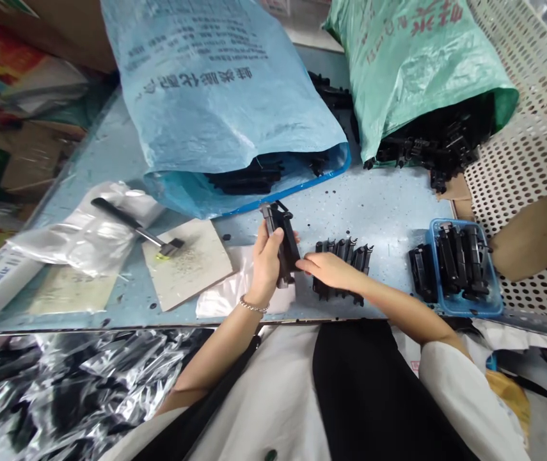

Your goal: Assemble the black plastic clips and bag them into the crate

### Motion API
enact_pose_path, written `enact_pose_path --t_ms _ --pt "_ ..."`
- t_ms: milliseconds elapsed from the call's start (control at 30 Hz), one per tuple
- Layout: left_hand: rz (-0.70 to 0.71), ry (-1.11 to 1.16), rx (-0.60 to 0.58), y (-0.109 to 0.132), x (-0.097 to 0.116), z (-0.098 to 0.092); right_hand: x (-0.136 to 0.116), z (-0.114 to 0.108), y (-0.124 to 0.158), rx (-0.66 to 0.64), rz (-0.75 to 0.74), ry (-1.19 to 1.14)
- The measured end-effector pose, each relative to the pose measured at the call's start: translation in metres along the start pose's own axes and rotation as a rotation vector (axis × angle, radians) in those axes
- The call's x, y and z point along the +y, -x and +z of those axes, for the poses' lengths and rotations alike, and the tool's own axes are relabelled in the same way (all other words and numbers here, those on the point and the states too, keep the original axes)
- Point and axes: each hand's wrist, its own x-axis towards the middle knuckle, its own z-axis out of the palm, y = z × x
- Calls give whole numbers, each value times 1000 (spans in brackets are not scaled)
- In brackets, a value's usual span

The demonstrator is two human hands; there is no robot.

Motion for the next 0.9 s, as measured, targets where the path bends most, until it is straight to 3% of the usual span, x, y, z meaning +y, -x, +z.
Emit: enact_pose_path --t_ms 67,100,167,233,333,400,533,600,700,800,867,900 --pt "-31 -92 29 -2 -17 -3 6 -22 -32 35 9 25" --pt "-36 -144 31 -1 -28 -2 9 -35 -52 112 15 58" --pt "-38 -211 -7 5 -50 2 16 -65 -99 479 25 232" --pt "-43 -242 -68 15 -72 10 24 -93 -144 718 70 362" --pt "-10 -302 -138 25 -89 15 36 -123 -186 754 151 423" --pt "21 -302 -156 25 -86 12 42 -134 -192 723 175 415" --pt "19 -154 -164 9 -57 1 52 -129 -150 769 90 181" --pt "-42 -11 -170 -5 -40 4 52 -109 -110 740 45 -66" --pt "-170 323 -135 -24 -22 19 41 -60 -41 648 -69 -309" --pt "-260 565 -112 -30 -9 29 28 -16 12 483 -112 -332" --pt "-324 627 -201 -24 -2 27 25 -7 30 380 -132 -296" --pt "-372 648 -279 -19 1 25 26 -9 34 393 -131 -277"
